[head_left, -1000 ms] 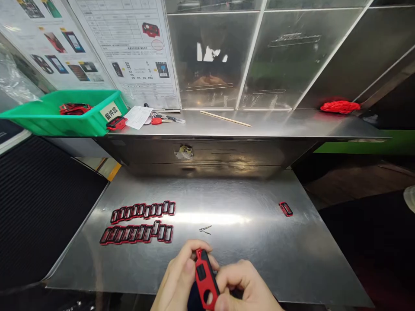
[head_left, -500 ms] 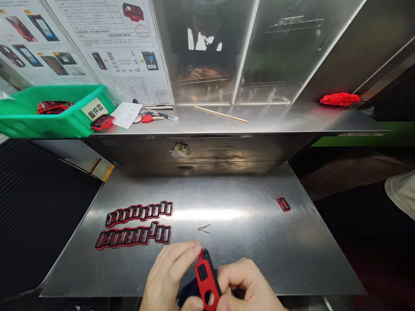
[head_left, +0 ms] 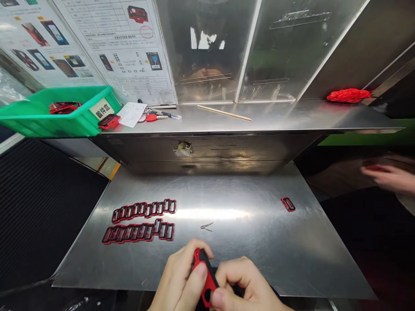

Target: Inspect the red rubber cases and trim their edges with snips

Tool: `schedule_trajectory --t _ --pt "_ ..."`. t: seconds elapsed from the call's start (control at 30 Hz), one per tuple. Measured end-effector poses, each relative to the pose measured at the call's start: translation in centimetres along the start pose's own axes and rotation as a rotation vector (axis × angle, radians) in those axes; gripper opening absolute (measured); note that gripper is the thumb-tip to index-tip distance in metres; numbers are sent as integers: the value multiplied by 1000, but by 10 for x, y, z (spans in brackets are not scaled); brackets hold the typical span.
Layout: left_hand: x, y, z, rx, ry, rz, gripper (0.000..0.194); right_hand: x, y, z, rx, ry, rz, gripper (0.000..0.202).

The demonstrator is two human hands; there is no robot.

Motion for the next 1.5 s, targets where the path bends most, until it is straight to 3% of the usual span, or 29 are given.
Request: schedule_trajectory --t 0.4,0.67,0.97,1.2,1.37,1.5 --pt "3 -7 -3 -34 108 65 48 2 5 2 -23 38 6 56" --pt "4 -15 2 -89 35 160 41 1 6 3 12 33 -20 58" --pt "7 -14 -1 -107 45 122 43 0 6 -1 16 48 65 60" --pt "5 -26 6 -127 -32 98 39 -2 6 0 4 96 36 60" --pt "5 -24 6 -119 -125 178 41 1 3 -1 -37 63 20 60" --pt "5 -21 7 -112 -124 214 40 1 3 -1 -59 74 39 60"
Point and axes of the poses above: each hand's wrist, its own z-axis away from the middle knuckle, its own x-axis out of the palm, y = z × x, the point moved 6 cm from there along -z, towards the middle knuckle, and after that the axes turned 12 degrees about z, right-handed, at the moved point
